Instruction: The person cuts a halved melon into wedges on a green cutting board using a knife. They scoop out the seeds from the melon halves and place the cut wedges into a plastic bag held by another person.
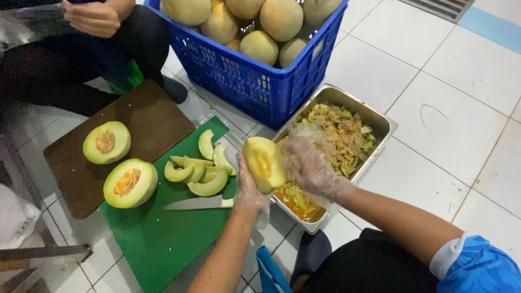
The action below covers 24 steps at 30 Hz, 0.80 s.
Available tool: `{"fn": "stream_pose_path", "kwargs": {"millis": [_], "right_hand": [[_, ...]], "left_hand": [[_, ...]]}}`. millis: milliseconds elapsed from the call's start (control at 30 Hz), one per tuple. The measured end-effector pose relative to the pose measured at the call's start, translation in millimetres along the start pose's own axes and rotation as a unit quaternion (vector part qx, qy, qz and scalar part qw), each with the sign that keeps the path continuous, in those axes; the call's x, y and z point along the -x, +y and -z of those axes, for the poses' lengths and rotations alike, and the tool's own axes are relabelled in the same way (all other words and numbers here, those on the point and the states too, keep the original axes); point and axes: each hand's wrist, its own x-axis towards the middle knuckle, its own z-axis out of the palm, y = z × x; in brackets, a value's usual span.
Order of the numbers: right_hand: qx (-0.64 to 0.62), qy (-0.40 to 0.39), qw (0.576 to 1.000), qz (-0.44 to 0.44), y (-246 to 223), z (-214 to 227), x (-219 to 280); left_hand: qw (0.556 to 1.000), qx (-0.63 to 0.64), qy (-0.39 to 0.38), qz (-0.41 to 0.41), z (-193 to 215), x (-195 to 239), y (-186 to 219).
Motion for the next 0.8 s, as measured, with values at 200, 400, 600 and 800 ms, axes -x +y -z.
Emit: {"fn": "stream_pose_path", "kwargs": {"millis": [200, 400, 600, 800], "right_hand": [[0.322, -0.224, 0.918, 0.058, 14.1, -4.3, 3.5], [0.243, -0.082, 0.96, 0.116, -41.0, -5.5, 0.5], [0.009, -0.079, 0.949, 0.306, -106.2, -48.1, 5.4], [-0.011, -0.23, 0.929, 0.288, -73.1, -72.2, 13.2]], "left_hand": [[0.991, 0.058, -0.087, -0.077, 40.8, 2.0, 19.1], [0.98, 0.049, -0.002, -0.193, 110.0, 52.1, 66.1], [0.985, 0.066, -0.041, -0.157, 117.3, 46.0, 32.7], [0.985, 0.108, 0.012, -0.132, 147.8, 47.1, 48.0]]}}
